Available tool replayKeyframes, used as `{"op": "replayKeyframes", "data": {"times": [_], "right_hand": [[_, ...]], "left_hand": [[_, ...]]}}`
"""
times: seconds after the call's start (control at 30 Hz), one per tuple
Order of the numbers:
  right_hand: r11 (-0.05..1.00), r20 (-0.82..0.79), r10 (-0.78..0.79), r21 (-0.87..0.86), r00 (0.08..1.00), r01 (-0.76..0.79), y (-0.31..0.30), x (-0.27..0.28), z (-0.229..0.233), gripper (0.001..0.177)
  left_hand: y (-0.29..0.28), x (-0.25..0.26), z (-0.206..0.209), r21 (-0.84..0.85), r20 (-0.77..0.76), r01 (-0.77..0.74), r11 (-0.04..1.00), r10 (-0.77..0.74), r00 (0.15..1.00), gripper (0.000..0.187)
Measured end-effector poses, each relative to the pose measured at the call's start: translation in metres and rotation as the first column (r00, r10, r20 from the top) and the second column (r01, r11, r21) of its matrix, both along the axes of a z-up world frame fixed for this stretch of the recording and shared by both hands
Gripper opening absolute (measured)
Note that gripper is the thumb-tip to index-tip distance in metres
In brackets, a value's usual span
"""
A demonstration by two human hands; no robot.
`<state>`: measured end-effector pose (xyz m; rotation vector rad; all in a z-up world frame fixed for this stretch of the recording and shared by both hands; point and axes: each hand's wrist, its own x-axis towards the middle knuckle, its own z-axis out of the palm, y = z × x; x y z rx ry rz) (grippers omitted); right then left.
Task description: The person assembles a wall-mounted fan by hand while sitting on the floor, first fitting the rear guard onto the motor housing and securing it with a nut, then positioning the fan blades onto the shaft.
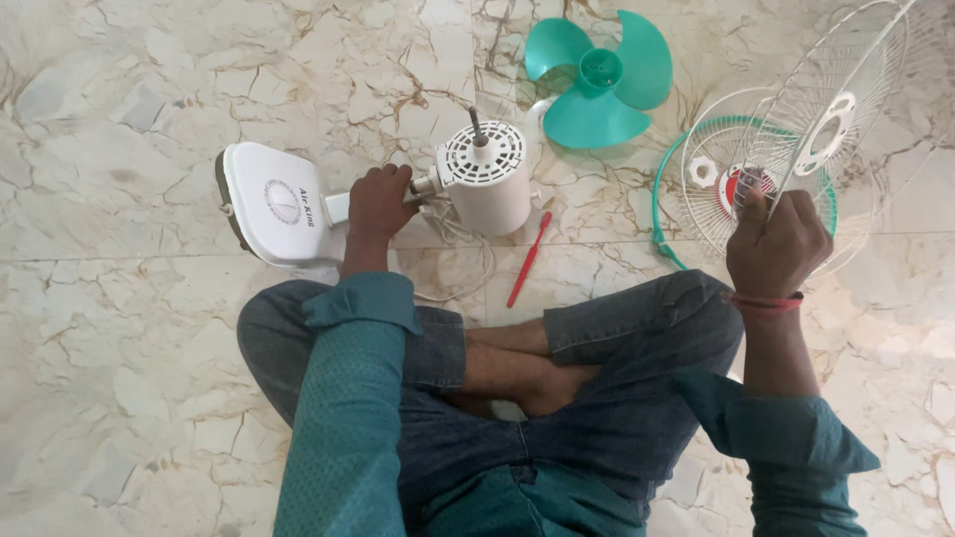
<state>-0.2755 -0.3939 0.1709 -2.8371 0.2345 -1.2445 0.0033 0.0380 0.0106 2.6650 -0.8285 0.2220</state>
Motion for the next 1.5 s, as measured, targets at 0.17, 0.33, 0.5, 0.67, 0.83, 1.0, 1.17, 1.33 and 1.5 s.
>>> {"op": "replayKeyframes", "data": {"times": [0.17, 0.33, 0.5, 0.67, 0.83, 1.0, 1.17, 1.33, 1.5], "right_hand": [[0.995, -0.012, 0.093, 0.027, 0.996, -0.093, 0.011, 0.005, 0.007, 0.036], [0.975, -0.031, 0.222, 0.041, 0.975, -0.22, 0.039, 0.004, 0.028, 0.027], [0.947, -0.087, 0.318, 0.08, 0.944, -0.312, 0.066, -0.02, 0.058, 0.022], [0.881, -0.197, 0.445, -0.079, 0.874, -0.467, 0.094, -0.031, 0.081, 0.019], [0.821, -0.224, 0.525, -0.122, 0.821, -0.558, 0.127, -0.021, 0.085, 0.018], [0.772, -0.224, 0.586, -0.138, 0.778, -0.621, 0.151, -0.009, 0.083, 0.016], [0.701, -0.303, 0.61, -0.224, 0.732, -0.677, 0.158, -0.005, 0.079, 0.013], [0.554, -0.396, 0.664, -0.31, 0.634, -0.773, 0.166, 0.0, 0.068, 0.014], [0.471, -0.494, 0.717, -0.175, 0.491, -0.864, 0.177, -0.013, 0.048, 0.026]], "left_hand": [[-0.003, -0.005, 0.002, 0.088, -0.156, 0.117, 0.989, -0.102, 0.982, 0.04], [-0.005, -0.015, -0.003, 0.16, -0.18, 0.174, 0.972, -0.145, 0.973, 0.037], [-0.011, -0.017, 0.002, 0.235, -0.237, 0.159, 0.959, -0.102, 0.966, 0.039], [-0.013, -0.031, 0.007, 0.225, -0.224, 0.081, 0.971, -0.029, 0.974, 0.042], [-0.009, -0.043, 0.018, 0.254, -0.285, 0.045, 0.966, 0.03, 0.958, 0.059], [-0.015, -0.042, 0.029, 0.154, -0.391, 0.02, 0.988, 0.042, 0.919, 0.094], [-0.024, -0.067, 0.069, -0.826, -0.498, -0.099, 0.556, -0.634, 0.592, 0.106], [0.006, -0.125, 0.141, -0.904, -0.126, -0.426, -0.037, -0.929, 0.348, 0.112], [0.01, -0.172, 0.135, -0.928, -0.312, -0.358, 0.098, -0.729, 0.609, 0.092]]}}
